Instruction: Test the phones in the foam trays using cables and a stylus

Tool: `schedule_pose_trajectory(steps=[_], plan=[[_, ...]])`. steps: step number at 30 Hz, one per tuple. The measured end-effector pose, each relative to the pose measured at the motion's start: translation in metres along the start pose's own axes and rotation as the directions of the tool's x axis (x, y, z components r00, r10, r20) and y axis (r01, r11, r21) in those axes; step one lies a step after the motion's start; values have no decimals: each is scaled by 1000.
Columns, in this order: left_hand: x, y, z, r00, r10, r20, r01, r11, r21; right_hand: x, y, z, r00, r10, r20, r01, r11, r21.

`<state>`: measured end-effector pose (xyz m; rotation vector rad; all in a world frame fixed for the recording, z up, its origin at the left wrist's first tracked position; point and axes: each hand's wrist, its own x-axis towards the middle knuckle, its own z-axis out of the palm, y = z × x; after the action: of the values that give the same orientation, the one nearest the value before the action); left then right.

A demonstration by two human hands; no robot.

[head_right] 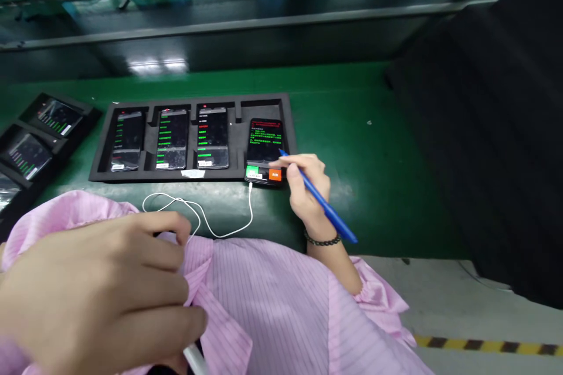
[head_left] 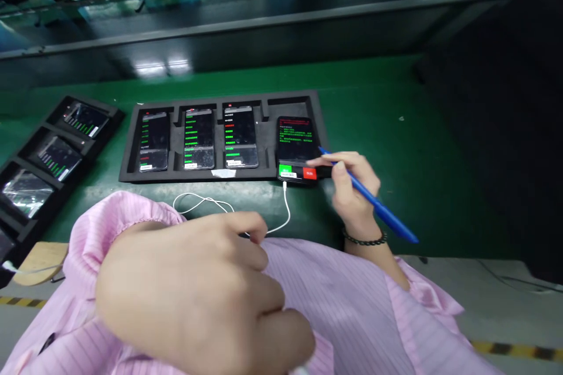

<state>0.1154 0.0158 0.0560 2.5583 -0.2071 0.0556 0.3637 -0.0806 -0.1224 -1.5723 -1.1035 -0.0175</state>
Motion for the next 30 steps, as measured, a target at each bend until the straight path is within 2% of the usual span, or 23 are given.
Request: schedule_pose_trajectory(steps=[2, 3, 5, 7, 13, 18, 23, 27, 30], plan=[[6, -8, -3, 988, 118, 96, -120, 993, 13, 3, 1, 2, 980, -76, 183, 111, 977, -184], [8, -10, -5, 979, 137, 150, -142, 990, 21, 4, 2, 5, 961, -97, 259, 160, 959, -235], [10, -11, -7, 966, 107, 235, -118, 992, 34, 4, 4, 10, 928, -121, 353, 224, 937, -268], [9, -11, -8, 959, 89, 268, -98, 995, 22, 3, 8, 13, 912, -133, 388, 254, 926, -279], [6, -18, -6, 965, 86, 249, -78, 996, -43, 1, 12, 7, 933, -154, 324, 249, 928, -278], [9, -22, -6, 961, 84, 262, -78, 996, -36, -1, 12, 8, 939, -95, 329, 200, 932, -303], [9, -21, -4, 967, 75, 243, -67, 997, -40, -3, 14, 11, 949, -145, 279, 221, 939, -264], [8, -21, -3, 972, 70, 225, -61, 997, -50, -4, 14, 10, 949, -135, 286, 214, 940, -266], [8, -22, -3, 973, 69, 222, -57, 997, -59, -3, 13, 6, 962, -142, 235, 202, 944, -259]])
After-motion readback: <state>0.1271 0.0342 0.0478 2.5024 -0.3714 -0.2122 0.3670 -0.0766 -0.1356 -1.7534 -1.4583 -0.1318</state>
